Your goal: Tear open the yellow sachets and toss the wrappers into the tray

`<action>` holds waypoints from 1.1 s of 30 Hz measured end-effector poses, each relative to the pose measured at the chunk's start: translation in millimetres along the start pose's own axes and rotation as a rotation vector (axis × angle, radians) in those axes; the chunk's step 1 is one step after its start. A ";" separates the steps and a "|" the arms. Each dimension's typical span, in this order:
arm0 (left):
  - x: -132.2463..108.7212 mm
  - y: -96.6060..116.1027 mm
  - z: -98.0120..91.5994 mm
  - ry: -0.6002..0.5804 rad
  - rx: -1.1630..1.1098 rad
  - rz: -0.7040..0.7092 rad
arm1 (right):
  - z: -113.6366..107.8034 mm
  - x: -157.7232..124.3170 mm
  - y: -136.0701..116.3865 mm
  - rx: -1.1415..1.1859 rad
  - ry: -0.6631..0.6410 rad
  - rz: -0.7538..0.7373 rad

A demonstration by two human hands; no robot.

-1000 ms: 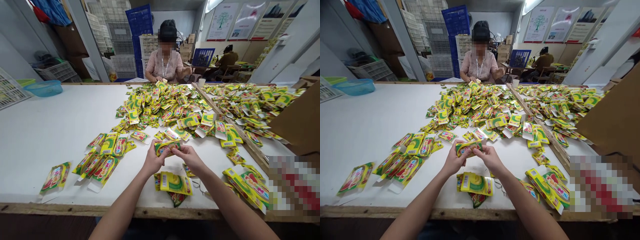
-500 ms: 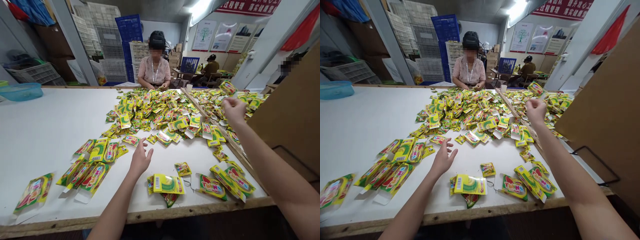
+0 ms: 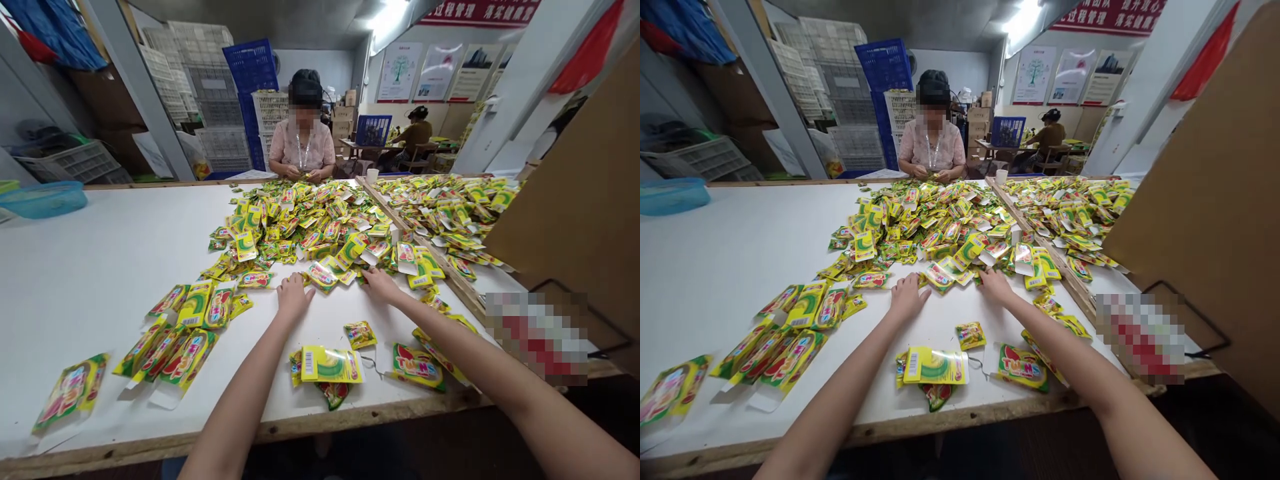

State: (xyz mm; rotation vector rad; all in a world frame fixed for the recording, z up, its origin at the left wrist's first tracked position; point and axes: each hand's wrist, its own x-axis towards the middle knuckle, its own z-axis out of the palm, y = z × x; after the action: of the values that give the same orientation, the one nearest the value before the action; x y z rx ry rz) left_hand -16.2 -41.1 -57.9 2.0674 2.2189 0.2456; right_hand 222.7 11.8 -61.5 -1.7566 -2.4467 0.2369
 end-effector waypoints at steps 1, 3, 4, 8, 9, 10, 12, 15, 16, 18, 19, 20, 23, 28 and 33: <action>-0.8 1.7 -1.1 0.013 0.011 0.000 | 0.1 -2.9 -0.2 0.011 -0.008 -0.009; -5.7 4.0 -3.5 0.009 0.029 0.012 | 1.2 -8.8 0.2 0.048 -0.023 -0.027; -9.2 4.6 -4.6 -0.005 0.039 0.027 | 1.8 -11.4 0.7 0.070 -0.021 -0.030; -24.8 4.5 -7.4 -0.092 0.068 0.068 | 1.9 -18.4 1.2 0.154 0.036 0.000; -28.3 3.8 -7.8 -0.111 0.072 0.064 | 1.9 -19.8 0.1 0.176 0.052 0.004; -31.5 2.7 -8.2 -0.126 0.073 0.059 | 2.3 -21.3 -1.4 0.199 0.066 0.006; -36.7 -0.4 -9.5 -0.147 0.064 0.054 | 4.6 -24.8 -4.7 0.244 0.101 0.022; -42.2 -6.7 -12.3 -0.153 0.024 0.062 | 11.0 -30.7 -6.9 0.303 0.176 0.116; -43.6 -9.0 -13.2 -0.149 0.005 0.065 | 13.2 -32.3 -6.5 0.322 0.204 0.152; -45.6 -13.5 -14.9 -0.140 -0.039 0.064 | 15.6 -34.7 -4.7 0.362 0.253 0.199; -46.1 -15.7 -15.5 -0.135 -0.065 0.061 | 15.4 -35.3 -3.5 0.383 0.272 0.207; -46.2 -17.9 -16.0 -0.129 -0.093 0.056 | 13.7 -35.5 -2.2 0.401 0.285 0.207; -44.2 -24.1 -16.6 -0.098 -0.202 0.052 | -0.3 -35.2 1.9 0.477 0.334 0.225; -43.1 -24.4 -17.9 0.019 -0.558 0.064 | -36.5 -42.6 -3.2 0.793 0.278 0.268; -58.9 -1.8 -23.2 -0.113 -1.485 -0.015 | -40.0 -66.0 -51.4 1.303 0.122 0.204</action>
State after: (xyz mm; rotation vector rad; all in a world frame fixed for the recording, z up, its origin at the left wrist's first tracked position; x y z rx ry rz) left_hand -17.8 -101.1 -37.6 1.1078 1.1522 1.2310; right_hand 203.6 -64.6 -12.6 -1.2493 -1.3229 1.3022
